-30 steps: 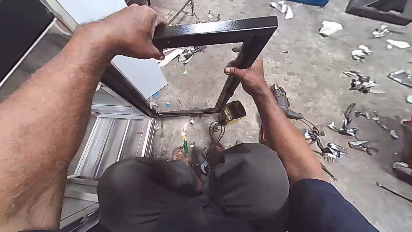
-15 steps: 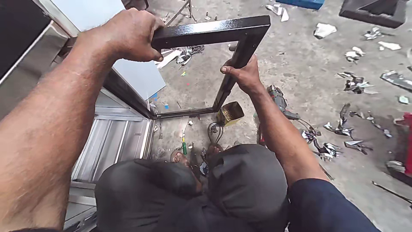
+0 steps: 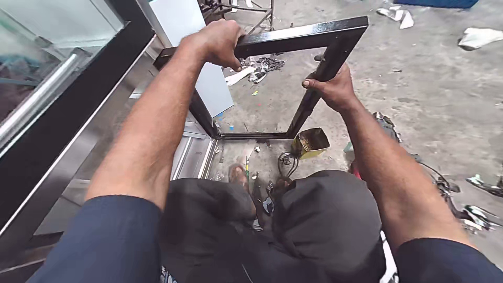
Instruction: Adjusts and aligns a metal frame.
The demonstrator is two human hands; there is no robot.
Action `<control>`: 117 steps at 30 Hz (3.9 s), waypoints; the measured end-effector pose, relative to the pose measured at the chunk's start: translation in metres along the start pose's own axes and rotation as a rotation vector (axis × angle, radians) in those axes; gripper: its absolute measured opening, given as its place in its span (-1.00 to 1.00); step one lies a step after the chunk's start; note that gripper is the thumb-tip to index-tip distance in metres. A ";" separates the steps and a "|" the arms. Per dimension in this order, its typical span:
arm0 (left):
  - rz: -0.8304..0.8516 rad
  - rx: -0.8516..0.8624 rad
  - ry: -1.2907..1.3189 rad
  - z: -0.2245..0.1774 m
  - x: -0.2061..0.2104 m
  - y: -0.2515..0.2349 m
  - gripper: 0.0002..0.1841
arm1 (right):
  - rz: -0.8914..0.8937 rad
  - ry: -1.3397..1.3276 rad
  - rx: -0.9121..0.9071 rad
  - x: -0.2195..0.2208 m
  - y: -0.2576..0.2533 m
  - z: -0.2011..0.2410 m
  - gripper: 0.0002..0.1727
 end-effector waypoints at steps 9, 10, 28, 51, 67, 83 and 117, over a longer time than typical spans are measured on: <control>0.005 -0.007 -0.082 0.006 0.005 -0.003 -0.38 | 0.030 0.024 0.031 0.001 0.002 -0.005 -0.16; 0.000 -0.005 -0.078 0.006 0.004 -0.003 -0.39 | 0.024 0.024 0.027 0.002 0.002 -0.002 -0.17; -0.041 0.038 -0.038 -0.003 -0.001 0.008 -0.58 | -0.081 -0.257 0.095 0.002 0.007 -0.018 -0.23; -0.064 -0.003 -0.075 -0.005 -0.003 0.006 -0.61 | -0.103 -0.247 0.101 0.003 0.007 -0.016 -0.35; -0.025 0.061 -0.006 -0.004 -0.003 0.006 -0.64 | -0.138 -0.231 0.137 0.006 0.005 -0.009 -0.28; -0.038 0.019 -0.035 -0.001 0.001 0.004 -0.56 | -0.136 -0.149 0.035 0.002 0.002 -0.016 -0.33; 0.018 0.117 0.056 -0.021 -0.001 -0.011 -0.52 | -0.084 0.054 0.252 -0.003 0.010 -0.019 -0.22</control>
Point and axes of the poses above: each hand's wrist, its own y-axis away from the middle knuckle, its own x-axis out of the palm, z = x × y, the point moved 6 cm from there along -y, towards the middle knuckle, and after that the axes turned 14 degrees about -z, right-handed, at the moved point
